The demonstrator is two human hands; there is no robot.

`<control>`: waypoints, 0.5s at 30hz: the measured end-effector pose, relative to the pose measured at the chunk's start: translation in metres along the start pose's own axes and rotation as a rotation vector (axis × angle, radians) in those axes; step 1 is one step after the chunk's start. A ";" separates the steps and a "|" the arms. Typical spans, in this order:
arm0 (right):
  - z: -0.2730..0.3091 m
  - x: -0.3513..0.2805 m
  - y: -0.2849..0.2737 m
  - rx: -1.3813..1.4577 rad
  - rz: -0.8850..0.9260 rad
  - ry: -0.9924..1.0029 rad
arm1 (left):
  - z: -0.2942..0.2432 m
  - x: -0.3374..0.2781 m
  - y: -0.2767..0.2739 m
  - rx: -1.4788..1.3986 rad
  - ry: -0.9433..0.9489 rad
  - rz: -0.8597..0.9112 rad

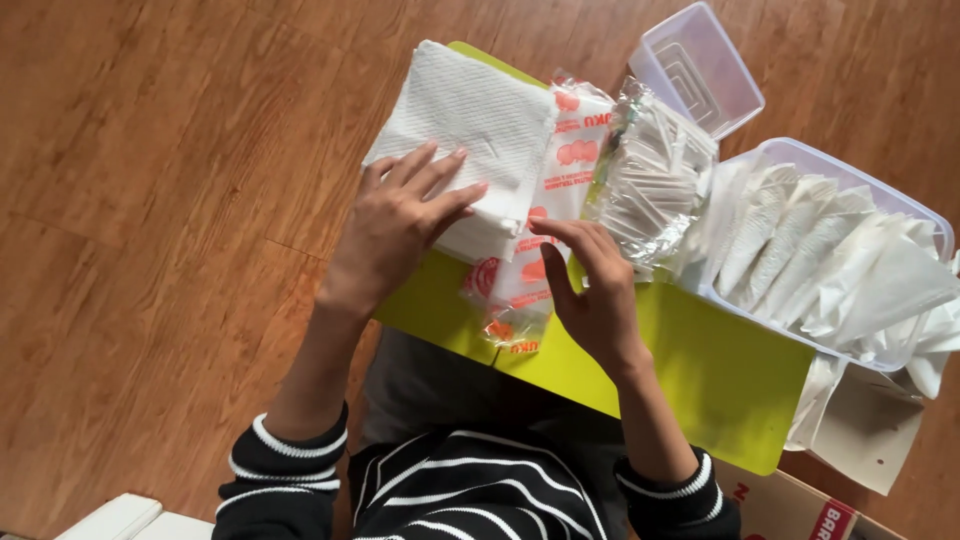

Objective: Wrapping plastic spoons and forks in paper napkins and organizing them into a container.

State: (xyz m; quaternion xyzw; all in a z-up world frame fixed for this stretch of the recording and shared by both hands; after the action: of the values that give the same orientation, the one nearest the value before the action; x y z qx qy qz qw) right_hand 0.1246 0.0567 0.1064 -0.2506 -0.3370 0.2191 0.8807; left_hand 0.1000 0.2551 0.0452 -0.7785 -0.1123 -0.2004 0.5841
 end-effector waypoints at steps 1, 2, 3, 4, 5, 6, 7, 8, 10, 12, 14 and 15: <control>-0.001 -0.001 0.001 0.000 0.004 0.002 | 0.001 0.002 -0.005 -0.003 -0.003 0.002; -0.005 -0.002 0.001 0.026 -0.001 0.038 | 0.001 0.004 -0.009 -0.028 -0.001 0.003; -0.008 -0.003 0.001 0.053 -0.006 0.073 | 0.001 0.006 -0.014 -0.054 0.001 0.005; -0.010 -0.005 0.001 0.051 -0.006 0.075 | 0.004 0.007 -0.013 -0.056 0.002 0.005; -0.015 -0.007 0.000 0.085 -0.014 0.138 | 0.006 0.007 -0.013 -0.038 0.013 -0.019; -0.020 -0.010 0.000 0.119 -0.022 0.202 | 0.007 0.008 -0.014 -0.019 0.024 -0.043; -0.022 -0.012 -0.002 0.116 -0.022 0.204 | 0.006 0.009 -0.012 -0.022 0.026 -0.043; -0.027 -0.014 -0.003 0.225 -0.053 0.269 | 0.006 0.010 -0.017 -0.027 0.014 -0.134; -0.030 -0.015 -0.005 0.333 -0.084 0.335 | 0.005 0.009 -0.022 -0.032 0.003 -0.225; -0.033 -0.015 -0.003 0.593 -0.098 0.476 | 0.006 0.005 -0.031 -0.131 -0.023 -0.322; -0.040 -0.014 0.006 0.798 -0.062 0.559 | -0.002 -0.002 -0.041 -0.149 0.046 -0.319; -0.043 -0.015 0.014 1.005 -0.021 0.638 | -0.007 -0.005 -0.046 -0.164 0.113 -0.317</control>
State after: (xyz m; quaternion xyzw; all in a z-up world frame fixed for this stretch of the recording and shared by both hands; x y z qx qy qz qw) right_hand 0.1416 0.0466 0.0634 0.1470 0.0866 0.2569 0.9512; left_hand 0.0752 0.2618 0.0843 -0.7835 -0.1840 -0.3418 0.4851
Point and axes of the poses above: each hand's wrist, its own x-axis towards the middle knuckle, its own y-axis out of the palm, z = x × y, the point moved 6 cm from there along x, towards the middle knuckle, and after that the axes turned 3 degrees about -y, right-handed, at the moved point
